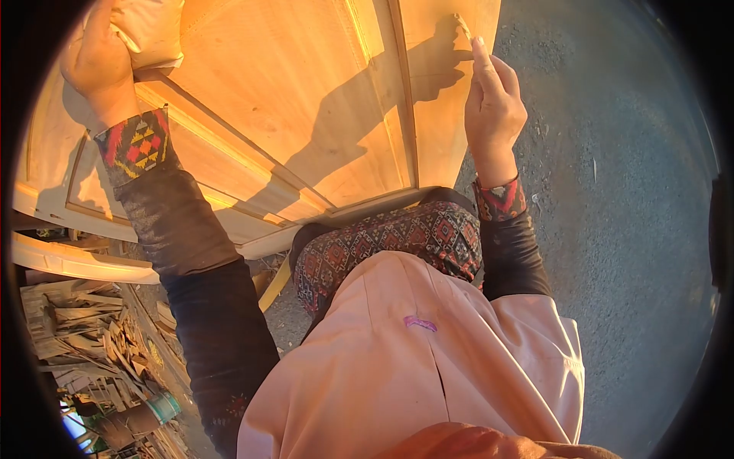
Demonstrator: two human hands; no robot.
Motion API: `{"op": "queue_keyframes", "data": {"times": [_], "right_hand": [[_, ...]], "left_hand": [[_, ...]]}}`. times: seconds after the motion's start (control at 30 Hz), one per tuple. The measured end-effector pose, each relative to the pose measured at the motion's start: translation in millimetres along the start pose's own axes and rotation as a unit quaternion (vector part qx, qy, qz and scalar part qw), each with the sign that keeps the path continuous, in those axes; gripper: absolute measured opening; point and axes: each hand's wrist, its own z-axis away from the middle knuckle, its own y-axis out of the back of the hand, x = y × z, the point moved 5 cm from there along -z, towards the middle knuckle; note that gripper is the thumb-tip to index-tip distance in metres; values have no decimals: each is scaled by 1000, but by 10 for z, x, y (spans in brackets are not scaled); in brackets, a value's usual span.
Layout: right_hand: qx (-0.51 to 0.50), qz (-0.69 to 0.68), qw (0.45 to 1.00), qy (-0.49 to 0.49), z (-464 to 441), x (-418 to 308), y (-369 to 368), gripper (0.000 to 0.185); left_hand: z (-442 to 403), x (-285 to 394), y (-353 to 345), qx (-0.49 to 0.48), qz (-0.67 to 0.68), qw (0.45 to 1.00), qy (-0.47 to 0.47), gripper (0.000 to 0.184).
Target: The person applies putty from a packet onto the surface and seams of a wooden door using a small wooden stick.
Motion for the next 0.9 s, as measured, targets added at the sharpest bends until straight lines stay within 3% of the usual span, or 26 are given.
{"op": "queue_keyframes", "data": {"times": [0.07, 0.2, 0.37, 0.63, 0.73, 0.9], "right_hand": [[27, 34, 998, 37, 68, -88, -50, 50], [-48, 42, 998, 28, 231, -134, -88, 54], [-36, -49, 998, -5, 194, -156, 109, 44], [-149, 43, 985, -76, -51, -502, 123, 44], [-151, 1, 985, -78, -17, -450, 178, 40], [-108, -17, 992, -62, -224, -554, 210, 41]], "left_hand": [[16, -8, 0, 1, 3, 1000, 1, 29], [19, -24, -36, 1, 8, 1000, 4, 28], [26, 2, -17, 1, 14, 1000, 7, 28], [33, -7, -28, 3, 29, 999, 28, 29], [38, -26, -9, 6, 46, 997, 63, 29], [-16, -36, -1, -7, -1, 997, -73, 30]]}}
